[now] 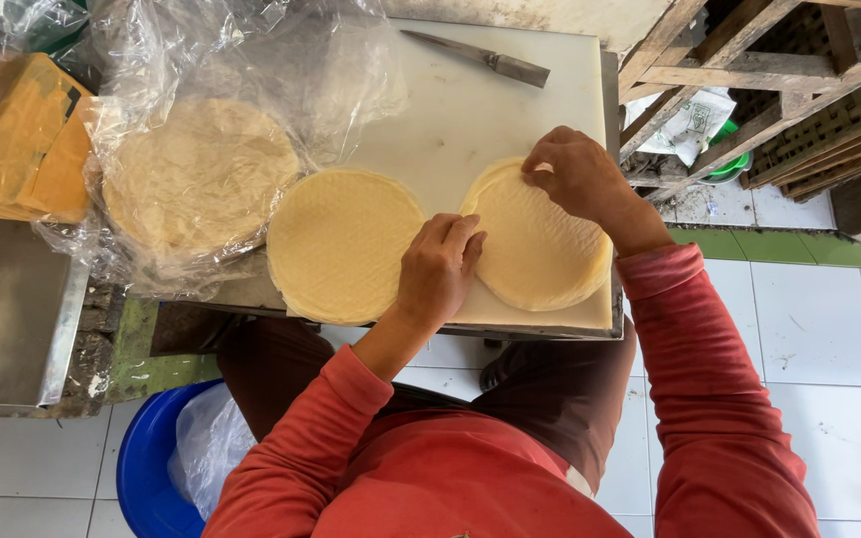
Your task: The person separates thin, circular dough wrappers from a stack by hand and places them on a work surface.
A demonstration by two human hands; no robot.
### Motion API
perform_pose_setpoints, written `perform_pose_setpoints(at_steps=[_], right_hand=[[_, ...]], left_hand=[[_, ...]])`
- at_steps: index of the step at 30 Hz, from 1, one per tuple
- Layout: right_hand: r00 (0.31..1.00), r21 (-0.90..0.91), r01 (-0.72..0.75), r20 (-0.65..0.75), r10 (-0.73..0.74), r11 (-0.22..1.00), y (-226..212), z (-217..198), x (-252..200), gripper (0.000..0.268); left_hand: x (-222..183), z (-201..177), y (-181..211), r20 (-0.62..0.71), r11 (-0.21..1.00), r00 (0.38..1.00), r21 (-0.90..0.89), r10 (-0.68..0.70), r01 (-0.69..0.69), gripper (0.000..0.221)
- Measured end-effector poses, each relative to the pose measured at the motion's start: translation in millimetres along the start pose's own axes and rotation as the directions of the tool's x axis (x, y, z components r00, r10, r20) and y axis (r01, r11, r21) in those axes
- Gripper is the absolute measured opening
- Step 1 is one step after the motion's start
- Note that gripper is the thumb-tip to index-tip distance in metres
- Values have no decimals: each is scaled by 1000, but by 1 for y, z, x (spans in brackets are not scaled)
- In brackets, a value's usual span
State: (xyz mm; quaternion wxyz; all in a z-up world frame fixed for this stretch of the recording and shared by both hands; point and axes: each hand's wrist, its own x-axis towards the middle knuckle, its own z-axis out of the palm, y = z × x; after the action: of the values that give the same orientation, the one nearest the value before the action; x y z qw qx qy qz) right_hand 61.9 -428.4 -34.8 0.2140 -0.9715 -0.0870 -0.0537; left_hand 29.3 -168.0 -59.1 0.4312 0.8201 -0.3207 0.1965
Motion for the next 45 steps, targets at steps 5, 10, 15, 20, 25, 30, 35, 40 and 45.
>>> perform_pose_setpoints(at_steps=[5,10,15,20,25,30,35,40,45], right_hand=[[999,-2,44,0,-44,999,4,-1,5,9],[999,-24,31,-17,-31,999,1,2,8,9],[998,-79,8,-66,-13,997,-1,6,7,19],[977,-173,92,-177,-123,981,-12,18,-5,11],[946,-160,200,-226,-233,967,-34,24,-25,16],[927,-149,170,-310,-210,974,-77,18,-41,27],[890,-29,299,-353,-290,954,-159,41,-52,36],[823,19,535,-235,-517,845,-229,73,-54,40],[839,31,494,-278,-468,869,-248,87,-43,19]], left_hand=[[1,0,0,7,1000,1000,11,3,-3,22],[0,0,0,31,1000,1000,19,-1,0,21],[-2,0,-1,86,999,996,45,21,-25,19],[-1,0,-1,103,997,993,57,55,-61,13],[-1,1,-2,98,992,991,69,94,-101,10],[-18,-7,-3,44,989,989,41,139,-141,12],[-74,-69,-15,-341,998,940,63,1,21,23],[-93,-136,-69,-377,864,902,360,-212,353,35],[-83,-143,-84,-222,790,900,431,-374,435,40]])
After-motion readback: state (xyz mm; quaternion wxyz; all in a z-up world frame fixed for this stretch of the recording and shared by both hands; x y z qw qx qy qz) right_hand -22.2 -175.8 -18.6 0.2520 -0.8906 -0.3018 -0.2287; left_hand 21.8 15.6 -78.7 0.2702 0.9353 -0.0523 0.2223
